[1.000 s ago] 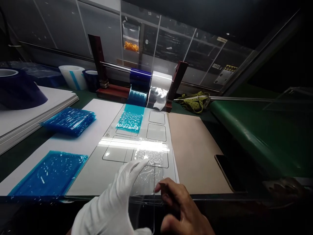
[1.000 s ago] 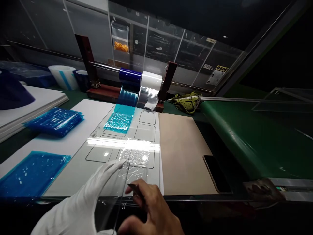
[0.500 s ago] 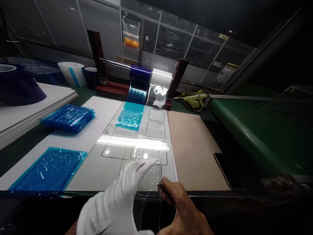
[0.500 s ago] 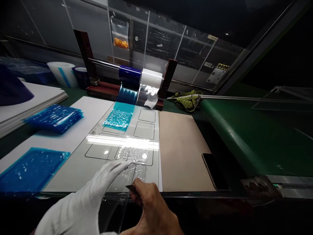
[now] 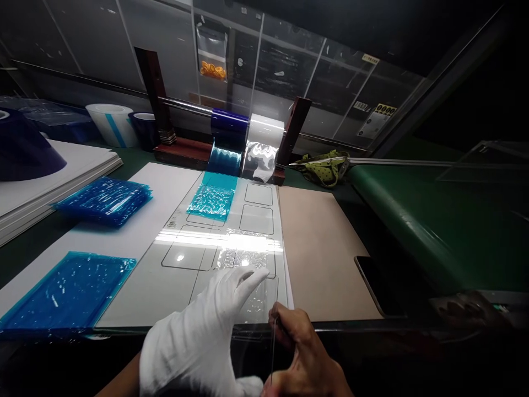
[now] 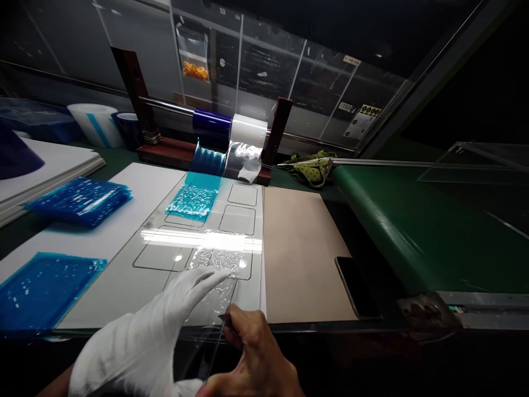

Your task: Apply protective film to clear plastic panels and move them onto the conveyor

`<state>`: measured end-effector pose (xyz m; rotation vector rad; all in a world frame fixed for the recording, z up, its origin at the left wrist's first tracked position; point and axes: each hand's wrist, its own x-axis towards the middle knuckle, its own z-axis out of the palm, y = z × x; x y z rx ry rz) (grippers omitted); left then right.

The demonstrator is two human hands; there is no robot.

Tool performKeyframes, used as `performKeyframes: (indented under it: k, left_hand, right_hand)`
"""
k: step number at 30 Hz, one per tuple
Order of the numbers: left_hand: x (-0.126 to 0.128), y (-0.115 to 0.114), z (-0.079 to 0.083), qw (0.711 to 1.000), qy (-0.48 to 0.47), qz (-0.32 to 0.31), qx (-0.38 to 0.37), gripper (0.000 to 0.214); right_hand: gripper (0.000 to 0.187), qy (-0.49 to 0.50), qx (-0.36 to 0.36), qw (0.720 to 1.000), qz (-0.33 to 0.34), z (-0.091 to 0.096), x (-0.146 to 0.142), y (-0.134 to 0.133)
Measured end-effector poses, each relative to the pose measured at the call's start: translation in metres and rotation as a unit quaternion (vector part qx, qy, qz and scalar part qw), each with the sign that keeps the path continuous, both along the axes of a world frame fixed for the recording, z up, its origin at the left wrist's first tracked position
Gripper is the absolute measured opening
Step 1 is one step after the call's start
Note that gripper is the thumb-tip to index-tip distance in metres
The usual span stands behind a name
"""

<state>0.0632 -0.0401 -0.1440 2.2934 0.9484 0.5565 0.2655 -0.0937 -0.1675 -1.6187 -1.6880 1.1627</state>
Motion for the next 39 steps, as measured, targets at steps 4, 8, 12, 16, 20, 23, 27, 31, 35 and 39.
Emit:
performKeyframes:
  k: [4,8,12,16,20,23,27,31,35,39]
  left_hand:
    - [0.005,0.004,0.002,0.999,0.027,-0.002,-0.022,0.118]
    - [0.01,0.009,0.001,0.999,0.045,-0.006,-0.013,0.114]
    - [0.018,0.014,0.01,0.999,0.043,-0.013,0.016,0.104]
    - [0.027,0.011,0.019,0.991,0.08,0.064,0.089,0.107]
    - [0.035,0.006,0.018,0.967,0.128,0.139,0.173,0.107]
    - [0.04,0.002,0.016,0.955,0.132,0.149,0.221,0.105]
    - [0.046,-0.004,0.018,0.941,0.114,0.171,0.267,0.104]
    - [0.049,-0.006,0.026,0.969,0.065,0.207,0.12,0.112]
    - [0.056,0.005,0.034,0.952,-0.11,-0.077,-0.273,0.053]
    - [0.075,0.011,0.045,0.92,-0.138,-0.178,-0.319,0.051]
  right_hand:
    - [0.071,-0.016,-0.021,0.999,-0.038,0.002,0.003,-0.006]
    - [0.073,0.013,0.001,1.0,-0.025,0.003,0.001,0.001]
    - [0.077,0.051,0.037,0.998,-0.013,-0.004,0.004,0.006]
    - [0.072,0.081,0.188,0.971,-0.125,-0.012,0.026,-0.007]
    - [0.039,0.04,0.221,0.957,-0.185,0.001,0.047,-0.011]
    - [0.015,0.015,0.236,0.964,-0.12,0.017,0.045,-0.005]
    - [0.012,0.013,0.283,0.956,-0.076,0.025,0.044,0.006]
    - [0.021,-0.134,0.264,0.946,-0.134,0.009,0.077,0.03]
    - [0.029,-0.26,0.242,0.925,-0.132,-0.02,0.122,0.065]
    - [0.027,-0.297,0.26,0.906,-0.152,-0.037,0.14,0.07]
